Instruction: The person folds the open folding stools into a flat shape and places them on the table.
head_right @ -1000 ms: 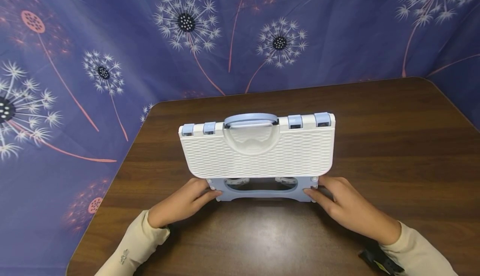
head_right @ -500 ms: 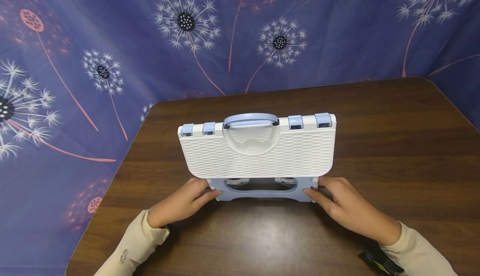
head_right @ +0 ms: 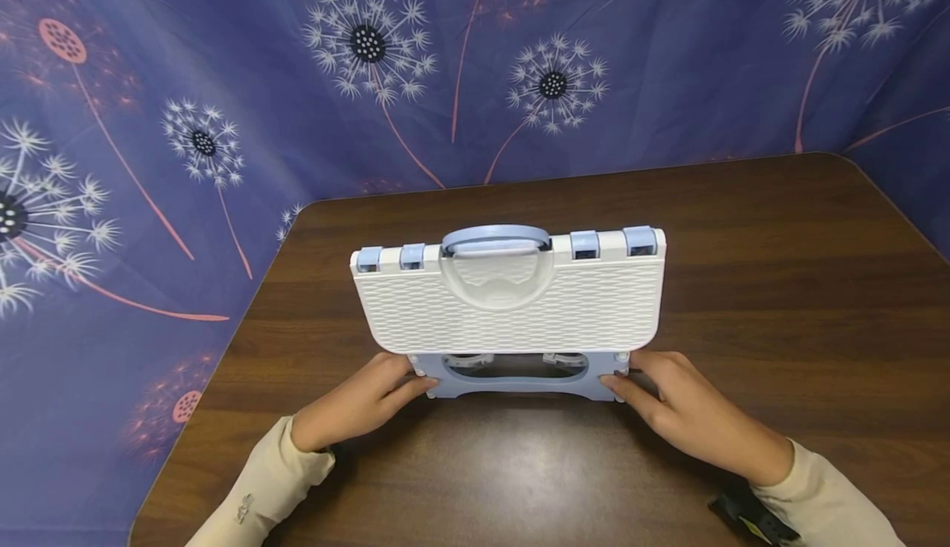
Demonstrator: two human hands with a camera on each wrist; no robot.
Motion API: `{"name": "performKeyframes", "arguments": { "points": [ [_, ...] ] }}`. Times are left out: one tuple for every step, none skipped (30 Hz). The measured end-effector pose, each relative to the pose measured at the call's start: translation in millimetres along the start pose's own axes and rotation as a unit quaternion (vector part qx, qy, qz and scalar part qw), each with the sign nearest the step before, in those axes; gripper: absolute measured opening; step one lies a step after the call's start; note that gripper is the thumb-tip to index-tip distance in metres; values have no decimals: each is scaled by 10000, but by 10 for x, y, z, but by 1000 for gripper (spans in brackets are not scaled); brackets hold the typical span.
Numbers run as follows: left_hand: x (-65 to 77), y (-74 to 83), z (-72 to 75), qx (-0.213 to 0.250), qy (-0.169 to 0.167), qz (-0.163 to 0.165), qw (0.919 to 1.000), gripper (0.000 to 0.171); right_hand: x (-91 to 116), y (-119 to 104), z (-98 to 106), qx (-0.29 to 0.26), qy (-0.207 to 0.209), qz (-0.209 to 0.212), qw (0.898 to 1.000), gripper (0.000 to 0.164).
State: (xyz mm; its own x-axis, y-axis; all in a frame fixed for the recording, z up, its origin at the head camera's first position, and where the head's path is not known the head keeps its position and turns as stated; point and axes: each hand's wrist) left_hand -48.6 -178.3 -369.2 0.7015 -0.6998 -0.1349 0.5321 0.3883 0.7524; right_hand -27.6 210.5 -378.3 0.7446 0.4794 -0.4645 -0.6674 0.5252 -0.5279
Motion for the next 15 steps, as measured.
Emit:
{"name": "performKeyframes", "arguments": {
  "points": [
    [-1,0,1,3,-4,0,10000,21,-1,0,2,3,-7,-5,10000,37],
    [-1,1,1,5,-9,-2,10000,22,-1,1,3,5,-13,-11,10000,37],
    [-1,0,2,1,-8,-7,10000,22,-1,0,5,14,-25,-12,10000,37],
    [-1,0,2,2,-6,-14,10000,22,-1,0,7,19,-30,-14,10000,37],
    [0,-1,1,-6,-2,-21,10000,23,-2,0,9,27,-38,-19,10000,37],
    [1,-3,1,-22,9,-34,10000,23,-2,-1,11,35,-40,-24,10000,38],
    [2,-5,0,-38,20,-47,10000,24,-2,-1,13,46,-42,-35,10000,38],
    [3,-7,-1,-48,27,-54,10000,25,-3,-2,14,52,-45,-41,10000,38],
    [4,-7,-1,-51,33,-54,10000,26,-3,-2,15,52,-50,-44,10000,38],
    [5,-7,0,-52,34,-52,10000,27,-4,-2,16,51,-53,-46,10000,38],
    [5,-6,1,-43,31,-42,10000,27,-6,-2,16,50,-55,-49,10000,38],
    [5,-5,2,-23,25,-30,10000,27,-6,-2,16,48,-56,-49,10000,38],
    [5,-4,3,-6,16,-14,10000,26,-6,-1,16,48,-59,-48,10000,38],
    [5,-2,4,4,6,-1,10000,26,-5,-1,16,35,-64,-43,10000,37],
    [5,1,6,18,-1,15,10000,25,-4,0,15,28,-64,-39,10000,37]
  ]
}}
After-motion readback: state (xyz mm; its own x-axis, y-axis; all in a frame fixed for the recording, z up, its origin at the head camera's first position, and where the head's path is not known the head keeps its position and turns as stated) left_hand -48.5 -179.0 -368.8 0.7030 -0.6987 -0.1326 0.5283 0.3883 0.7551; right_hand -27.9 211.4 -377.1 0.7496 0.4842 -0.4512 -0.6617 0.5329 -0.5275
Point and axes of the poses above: each hand's wrist, its own x-axis away from the middle knuckle, its own z-axis out of the back of the hand, y = z × x, and after that the axes turned 8 degrees about x, right-handed
